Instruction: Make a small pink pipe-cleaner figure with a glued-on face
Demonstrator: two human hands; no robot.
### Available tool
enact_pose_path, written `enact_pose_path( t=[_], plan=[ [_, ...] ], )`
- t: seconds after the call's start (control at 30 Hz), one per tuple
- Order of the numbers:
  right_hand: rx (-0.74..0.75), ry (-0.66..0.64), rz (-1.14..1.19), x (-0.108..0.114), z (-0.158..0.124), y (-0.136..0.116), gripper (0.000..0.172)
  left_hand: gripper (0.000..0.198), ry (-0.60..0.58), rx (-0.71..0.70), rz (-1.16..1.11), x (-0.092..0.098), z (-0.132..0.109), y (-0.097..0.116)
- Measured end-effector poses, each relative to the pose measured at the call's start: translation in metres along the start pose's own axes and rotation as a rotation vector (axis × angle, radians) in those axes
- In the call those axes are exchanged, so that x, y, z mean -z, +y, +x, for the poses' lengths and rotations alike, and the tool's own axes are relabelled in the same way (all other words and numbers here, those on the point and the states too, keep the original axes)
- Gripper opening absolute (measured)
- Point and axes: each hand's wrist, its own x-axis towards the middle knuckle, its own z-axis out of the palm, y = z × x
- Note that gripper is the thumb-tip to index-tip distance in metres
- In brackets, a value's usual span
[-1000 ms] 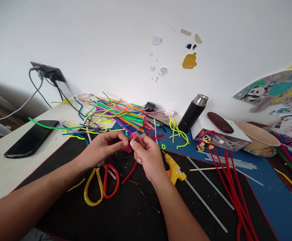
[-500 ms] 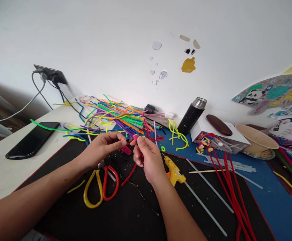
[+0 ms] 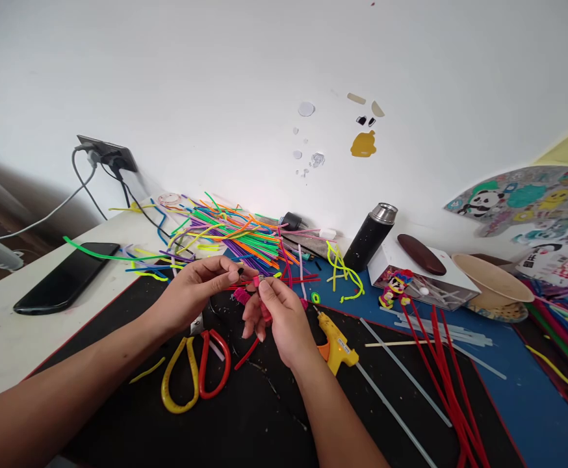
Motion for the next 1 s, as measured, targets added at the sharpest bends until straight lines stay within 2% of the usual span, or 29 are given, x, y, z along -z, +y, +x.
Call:
enact_pose_path(
  t=[0.3, 0.5, 0.63, 0.73, 0.87, 1.0],
  plan=[
    [0.018, 0.017, -0.077, 0.001, 0.002, 0.003, 0.040, 0.024, -0.033, 0.025, 0.035, 0.002, 0.000, -0.002],
    [0.006, -0.030, -0.154, 0.000, 0.000, 0.003, 0.051, 0.028, -0.024, 0.025, 0.096, 0.011, 0.007, 0.001],
    [0.037, -0.064, -0.288, 0.002, -0.003, 0.006, 0.055, 0.025, -0.122, 0.083, 0.172, 0.027, 0.013, 0.007],
    [0.065, -0.031, -0.433, 0.003, -0.004, 0.008, 0.055, 0.022, -0.205, 0.157, 0.188, 0.037, 0.015, 0.010],
    [0.133, 0.045, -0.648, -0.001, -0.005, 0.008, 0.056, 0.020, -0.263, 0.222, 0.207, 0.040, 0.015, 0.010],
    [0.174, 0.046, -0.763, -0.007, -0.006, 0.006, 0.051, 0.019, -0.292, 0.239, 0.223, 0.039, 0.015, 0.010]
  ],
)
